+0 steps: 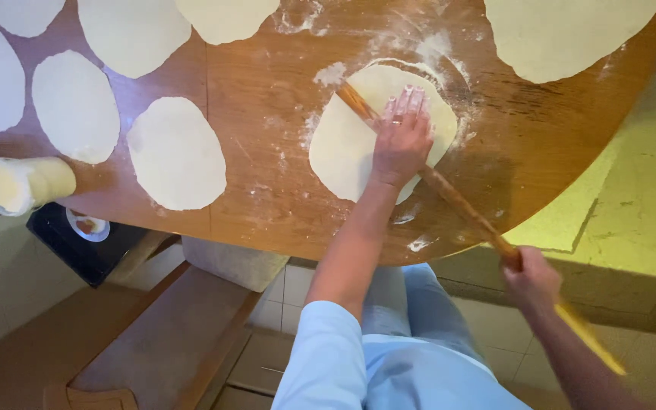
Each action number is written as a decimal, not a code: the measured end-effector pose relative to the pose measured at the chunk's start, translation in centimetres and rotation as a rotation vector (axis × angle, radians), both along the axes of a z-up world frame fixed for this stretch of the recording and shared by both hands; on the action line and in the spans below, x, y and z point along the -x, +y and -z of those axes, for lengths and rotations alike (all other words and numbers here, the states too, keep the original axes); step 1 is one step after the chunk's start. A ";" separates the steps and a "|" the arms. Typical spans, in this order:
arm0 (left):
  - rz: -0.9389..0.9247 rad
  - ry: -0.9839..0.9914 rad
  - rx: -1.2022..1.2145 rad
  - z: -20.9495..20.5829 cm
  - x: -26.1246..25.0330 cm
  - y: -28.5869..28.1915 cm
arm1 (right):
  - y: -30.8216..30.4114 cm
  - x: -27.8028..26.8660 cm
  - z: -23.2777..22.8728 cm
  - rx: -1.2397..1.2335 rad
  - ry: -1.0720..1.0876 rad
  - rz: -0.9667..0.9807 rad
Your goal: The person rolls out small dough balls into flat circular sheets on a floured wooden table using a long rolling pin. They repeatedly flatten, flip, and reposition each piece, then place the finished sheets aside on the table.
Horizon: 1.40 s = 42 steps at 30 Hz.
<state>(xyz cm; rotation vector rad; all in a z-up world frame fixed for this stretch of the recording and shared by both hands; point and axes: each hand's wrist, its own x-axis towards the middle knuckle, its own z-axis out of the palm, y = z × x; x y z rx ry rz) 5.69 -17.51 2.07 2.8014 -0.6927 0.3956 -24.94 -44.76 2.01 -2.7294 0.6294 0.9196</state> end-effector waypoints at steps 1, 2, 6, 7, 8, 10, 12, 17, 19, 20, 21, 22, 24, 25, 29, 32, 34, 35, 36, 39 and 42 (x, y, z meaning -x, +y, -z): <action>-0.018 -0.021 0.021 0.9 0.1 -0.2 | 0.6 1.5 0.4 -0.045 -0.101 -0.036; -0.038 -0.041 0.039 1.9 0.1 -0.3 | 1.3 2.9 1.0 -0.093 -0.201 -0.072; 0.028 0.000 0.127 1.5 0.9 4.6 | 3.5 5.4 2.8 -0.265 -0.022 0.075; 0.082 0.138 0.121 1.3 1.3 6.4 | 3.8 6.0 3.4 -0.313 0.048 0.128; 0.140 0.270 0.116 1.2 1.3 8.1 | 4.1 6.5 4.1 -0.358 0.111 0.185; 0.042 0.544 -0.023 -1.3 3.3 11.7 | 4.5 7.5 4.0 -0.350 0.152 0.157; -0.061 0.813 -0.168 -1.6 6.0 15.1 | 4.6 8.5 4.0 -0.344 0.192 0.128; -0.400 0.010 0.117 -1.4 10.1 19.7 | 4.8 8.4 0.0 -0.185 0.009 0.111; -0.519 0.080 0.260 2.1 9.6 21.4 | 3.6 8.3 0.2 -0.167 -0.092 0.094; -0.646 0.150 0.398 3.9 9.7 22.3 | 3.1 8.5 0.4 -0.153 -0.192 0.068; -0.640 0.153 0.400 4.2 9.5 21.2 | 2.5 8.7 0.2 -0.149 -0.192 0.073; -0.762 0.329 0.474 4.4 8.8 20.4 | 2.0 8.3 0.3 -0.153 -0.222 0.085; -0.877 0.506 0.549 3.6 7.9 18.8 | 1.7 7.1 0.2 -0.153 -0.256 0.101; -0.904 0.527 0.479 2.7 7.7 18.0 | 1.7 6.4 0.0 -0.187 -0.241 0.095; -0.975 0.611 0.412 0.3 6.7 16.1 | 2.1 5.2 1.1 -0.141 0.001 0.144; -0.976 0.628 0.424 3.3 6.7 17.3 | 3.1 6.0 2.3 -0.145 0.005 0.150; -1.015 0.632 0.579 3.6 6.7 16.9 | 3.9 6.4 1.8 -0.170 -0.021 0.164; -1.058 0.633 0.735 3.7 6.6 16.8 | 4.4 6.4 1.7 -0.197 -0.045 0.171; -1.059 0.629 0.732 5.1 6.6 16.8 | 4.5 6.8 2.2 -0.203 -0.047 0.171; -1.099 0.756 0.858 7.6 6.5 16.5 | 4.9 7.1 3.0 -0.229 -0.134 0.168; -1.083 0.967 0.502 4.9 6.2 16.1 | 5.3 6.1 1.8 -0.238 -0.032 0.183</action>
